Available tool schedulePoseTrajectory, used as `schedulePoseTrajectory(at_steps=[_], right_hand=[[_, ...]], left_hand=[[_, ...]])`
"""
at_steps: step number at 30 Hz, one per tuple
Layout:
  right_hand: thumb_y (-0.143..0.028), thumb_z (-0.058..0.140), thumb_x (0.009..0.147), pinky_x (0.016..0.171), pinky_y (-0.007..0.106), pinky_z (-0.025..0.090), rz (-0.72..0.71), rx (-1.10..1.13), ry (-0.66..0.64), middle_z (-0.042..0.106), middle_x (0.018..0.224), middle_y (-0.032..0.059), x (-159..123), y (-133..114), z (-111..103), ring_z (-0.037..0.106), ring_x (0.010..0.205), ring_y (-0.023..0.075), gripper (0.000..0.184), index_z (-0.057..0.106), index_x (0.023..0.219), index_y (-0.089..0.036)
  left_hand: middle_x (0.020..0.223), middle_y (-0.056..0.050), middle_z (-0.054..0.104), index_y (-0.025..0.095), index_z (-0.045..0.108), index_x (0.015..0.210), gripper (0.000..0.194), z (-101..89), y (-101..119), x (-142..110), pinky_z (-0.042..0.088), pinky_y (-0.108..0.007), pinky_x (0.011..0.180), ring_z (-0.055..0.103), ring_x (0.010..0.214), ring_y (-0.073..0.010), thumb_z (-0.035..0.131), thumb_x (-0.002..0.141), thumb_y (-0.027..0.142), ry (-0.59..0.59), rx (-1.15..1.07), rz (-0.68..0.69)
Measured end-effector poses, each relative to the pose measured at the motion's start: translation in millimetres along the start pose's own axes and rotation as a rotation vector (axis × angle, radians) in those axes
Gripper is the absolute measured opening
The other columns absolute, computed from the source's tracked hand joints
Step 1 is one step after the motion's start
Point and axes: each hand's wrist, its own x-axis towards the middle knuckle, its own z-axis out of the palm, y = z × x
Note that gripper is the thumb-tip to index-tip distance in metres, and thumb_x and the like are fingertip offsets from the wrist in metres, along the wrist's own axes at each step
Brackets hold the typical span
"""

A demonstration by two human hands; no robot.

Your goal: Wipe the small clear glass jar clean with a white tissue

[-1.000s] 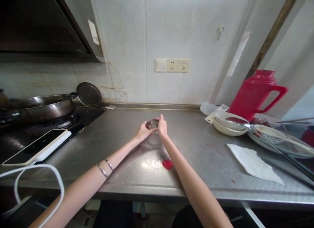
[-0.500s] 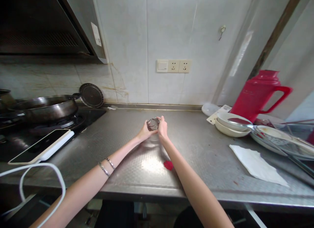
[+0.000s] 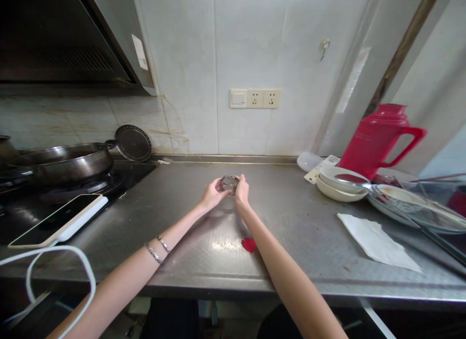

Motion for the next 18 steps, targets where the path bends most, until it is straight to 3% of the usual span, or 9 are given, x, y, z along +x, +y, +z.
schedulePoseTrajectory(at_steps=[10,18], right_hand=[[-0.046,0.037,0.082,0.07,0.027,0.047,-0.079,-0.038,-0.088,0.073,0.076,0.0033,-4,0,7,0.065,0.076,0.0195,0.045,0.071,0.08,-0.018],[-0.046,0.039,0.081,0.064,0.028,0.044,-0.171,-0.136,-0.092,0.069,0.066,0.0032,7,-1,-8,0.061,0.066,0.0192,0.041,0.068,0.07,-0.018]], left_hand=[[0.103,-0.014,0.068,0.011,0.055,0.104,0.07,-7.8,-8,7,0.049,-0.04,0.092,0.066,0.095,-0.0237,0.091,0.045,0.023,0.287,0.014,-0.077],[0.109,-0.015,0.066,0.011,0.053,0.104,0.063,-2.5,1,0,0.045,-0.042,0.098,0.064,0.102,-0.0233,0.088,0.052,0.018,0.197,-0.078,-0.089]])
